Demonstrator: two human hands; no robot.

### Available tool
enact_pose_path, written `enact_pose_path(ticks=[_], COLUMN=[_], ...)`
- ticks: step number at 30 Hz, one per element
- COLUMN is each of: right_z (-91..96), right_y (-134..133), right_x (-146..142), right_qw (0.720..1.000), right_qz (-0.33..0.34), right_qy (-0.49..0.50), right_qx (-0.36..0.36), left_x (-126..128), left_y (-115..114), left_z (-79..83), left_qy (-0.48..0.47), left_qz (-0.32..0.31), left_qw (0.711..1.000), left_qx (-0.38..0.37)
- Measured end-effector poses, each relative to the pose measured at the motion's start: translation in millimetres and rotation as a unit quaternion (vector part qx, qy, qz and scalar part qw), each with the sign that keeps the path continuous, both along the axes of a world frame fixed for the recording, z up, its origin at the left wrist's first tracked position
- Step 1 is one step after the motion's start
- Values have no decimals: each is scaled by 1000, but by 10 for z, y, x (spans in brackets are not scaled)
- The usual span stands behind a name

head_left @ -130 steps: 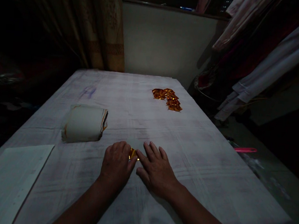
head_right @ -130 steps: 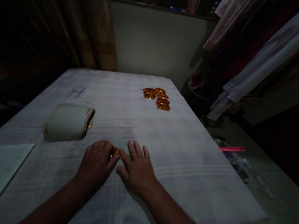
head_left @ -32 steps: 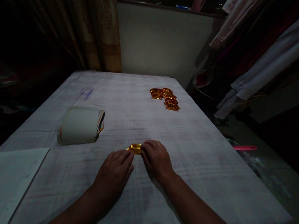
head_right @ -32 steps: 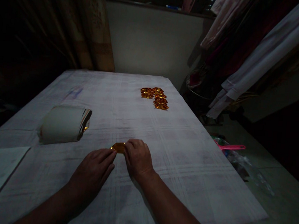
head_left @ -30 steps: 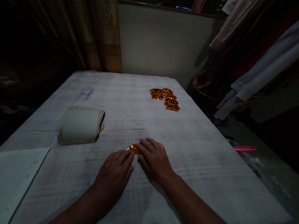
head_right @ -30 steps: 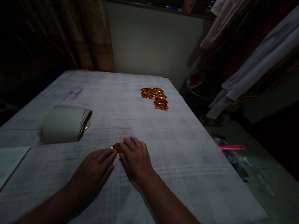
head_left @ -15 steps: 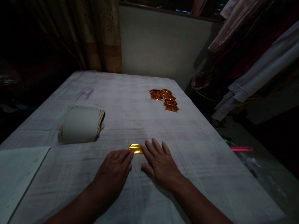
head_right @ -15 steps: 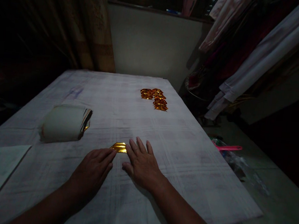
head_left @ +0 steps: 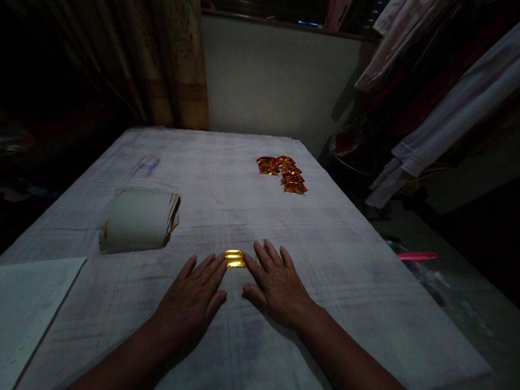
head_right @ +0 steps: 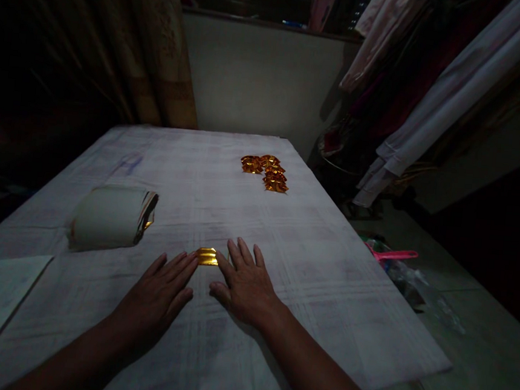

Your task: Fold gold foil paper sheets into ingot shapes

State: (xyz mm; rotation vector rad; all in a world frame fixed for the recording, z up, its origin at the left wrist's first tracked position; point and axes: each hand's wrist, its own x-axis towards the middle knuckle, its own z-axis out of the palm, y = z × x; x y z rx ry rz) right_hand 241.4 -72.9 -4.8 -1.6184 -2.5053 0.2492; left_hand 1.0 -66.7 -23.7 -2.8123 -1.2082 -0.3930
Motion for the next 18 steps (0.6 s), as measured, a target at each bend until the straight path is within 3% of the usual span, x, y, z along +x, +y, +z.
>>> enact_pose_path(ticks=[3,9,15,18], right_z=[15,28,6,19], right_y=[-5,-15,3,0], right_x=[-3,-97,-275,-197], right_qw=[1000,1000,997,997], right_qz=[-3,-1,74,68], right_qy=[-1,-5,28,28], right_qx=[-2,7,-6,-31], left_x=[-104,-62,-57,-59], left_y=[-38,-51,-62,-70], left_z=[24,21,40,79], left_qy=[7,14,23,29], left_qz=[11,34,47,50], left_qw=[1000,999,998,997], left_qx=[-4,-17,-38,-59])
